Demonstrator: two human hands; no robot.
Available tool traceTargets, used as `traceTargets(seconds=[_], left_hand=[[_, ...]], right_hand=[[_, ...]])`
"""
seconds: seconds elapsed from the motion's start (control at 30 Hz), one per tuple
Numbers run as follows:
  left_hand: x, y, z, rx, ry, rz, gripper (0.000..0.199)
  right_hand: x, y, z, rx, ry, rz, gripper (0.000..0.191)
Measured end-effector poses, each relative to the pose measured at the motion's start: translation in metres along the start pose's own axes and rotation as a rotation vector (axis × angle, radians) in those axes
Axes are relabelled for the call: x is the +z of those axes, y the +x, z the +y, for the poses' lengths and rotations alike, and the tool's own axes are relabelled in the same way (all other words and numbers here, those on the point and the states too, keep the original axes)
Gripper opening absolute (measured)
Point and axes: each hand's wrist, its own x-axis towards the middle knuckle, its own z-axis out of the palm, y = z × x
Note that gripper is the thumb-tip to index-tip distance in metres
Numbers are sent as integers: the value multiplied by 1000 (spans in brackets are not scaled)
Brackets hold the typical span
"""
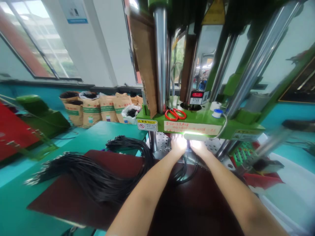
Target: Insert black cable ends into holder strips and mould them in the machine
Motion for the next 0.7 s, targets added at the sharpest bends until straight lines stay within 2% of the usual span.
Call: traceTargets(seconds=[0.17, 0.3, 0.43, 0.57, 0.7], left_hand=[[-2, -4, -20, 213, -16, -37, 39], [3, -3, -32, 299, -20, -81, 40], [7, 0, -35, 314, -14, -106, 42], [8, 0, -33, 280, -38, -109, 42], [8, 3, -30, 240, -47, -166, 43]], right_hand=[[1, -12, 16, -96, 37, -69, 36], [0, -10, 17, -115, 52, -127, 36], [-2, -6, 15, -102, 60, -172, 37], [-3, -6, 14, -78, 70, -204, 36], [-3, -6, 12, -50, 76, -222, 35]])
